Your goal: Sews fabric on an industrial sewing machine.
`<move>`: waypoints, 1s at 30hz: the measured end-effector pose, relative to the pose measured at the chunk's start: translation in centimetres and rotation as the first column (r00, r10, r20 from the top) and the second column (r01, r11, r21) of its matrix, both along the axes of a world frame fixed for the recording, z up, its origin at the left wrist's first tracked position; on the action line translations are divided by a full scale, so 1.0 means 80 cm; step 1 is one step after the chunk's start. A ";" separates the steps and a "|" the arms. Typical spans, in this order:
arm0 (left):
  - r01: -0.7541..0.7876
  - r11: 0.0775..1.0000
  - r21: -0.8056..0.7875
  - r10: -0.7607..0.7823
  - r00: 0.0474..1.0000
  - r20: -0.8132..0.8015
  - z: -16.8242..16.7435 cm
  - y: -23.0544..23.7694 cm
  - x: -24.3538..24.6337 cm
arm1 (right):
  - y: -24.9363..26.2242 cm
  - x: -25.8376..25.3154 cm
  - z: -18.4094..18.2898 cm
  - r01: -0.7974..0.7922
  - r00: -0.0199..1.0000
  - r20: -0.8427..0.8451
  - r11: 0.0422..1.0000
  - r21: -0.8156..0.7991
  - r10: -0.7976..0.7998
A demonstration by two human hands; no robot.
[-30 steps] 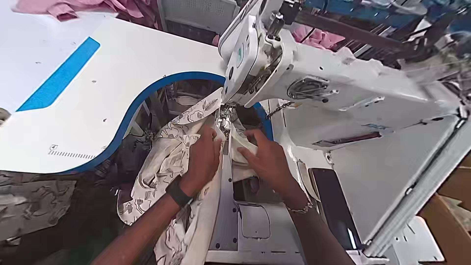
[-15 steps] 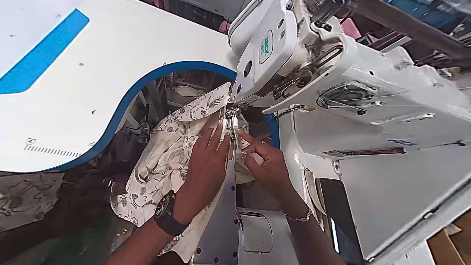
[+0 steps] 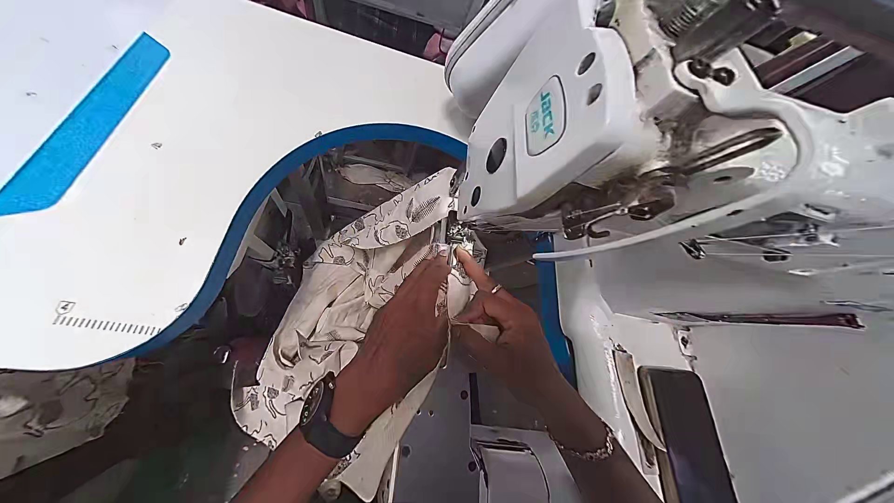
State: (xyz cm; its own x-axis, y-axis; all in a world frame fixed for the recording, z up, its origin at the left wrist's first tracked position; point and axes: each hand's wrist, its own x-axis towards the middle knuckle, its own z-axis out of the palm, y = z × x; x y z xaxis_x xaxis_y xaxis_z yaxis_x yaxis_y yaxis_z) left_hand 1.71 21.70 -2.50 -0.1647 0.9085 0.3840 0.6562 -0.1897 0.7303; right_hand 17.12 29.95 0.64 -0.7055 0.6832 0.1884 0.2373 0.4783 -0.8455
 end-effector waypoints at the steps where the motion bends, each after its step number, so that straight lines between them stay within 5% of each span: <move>1: 0.001 1.000 0.018 -0.001 1.000 0.013 0.001 0.002 0.000 | 0.000 -0.008 -0.001 0.012 1.000 -0.017 0.999 -0.042 -0.013; 6: 0.026 0.999 0.042 -0.025 1.000 -0.013 0.002 0.007 0.002 | -0.015 -0.011 -0.003 0.138 0.990 0.002 0.973 0.182 -0.141; 10: 0.008 1.000 0.023 -0.007 1.000 -0.018 0.002 0.011 0.007 | -0.002 -0.004 -0.004 0.089 0.994 -0.066 0.996 -0.019 -0.090; 14: 0.016 1.000 0.019 -0.016 1.000 -0.001 0.001 0.011 0.007 | -0.008 -0.007 -0.002 0.129 0.991 -0.024 0.991 0.024 -0.129; 18: -0.010 1.000 -0.006 0.010 1.000 -0.003 0.002 0.016 0.008 | -0.026 -0.021 0.001 0.220 0.966 0.068 0.931 0.292 -0.249; 21: -0.061 0.998 -0.010 0.060 0.998 -0.029 0.004 0.027 0.005 | -0.044 -0.037 0.012 0.269 0.896 0.136 0.759 0.592 -0.423; 24: -0.123 0.992 -0.016 0.123 0.992 0.019 0.017 0.005 0.004 | -0.070 -0.009 0.027 0.245 0.829 0.204 0.666 0.704 -0.521; 27: 0.022 0.946 -0.323 0.054 0.973 0.224 0.041 -0.061 0.003 | -0.107 0.054 0.015 0.233 0.794 0.302 0.721 0.652 -0.529; 30: -0.118 0.951 -0.287 0.187 0.956 0.227 0.033 -0.083 0.018 | -0.093 0.109 -0.009 0.205 0.888 0.367 0.953 0.223 -0.277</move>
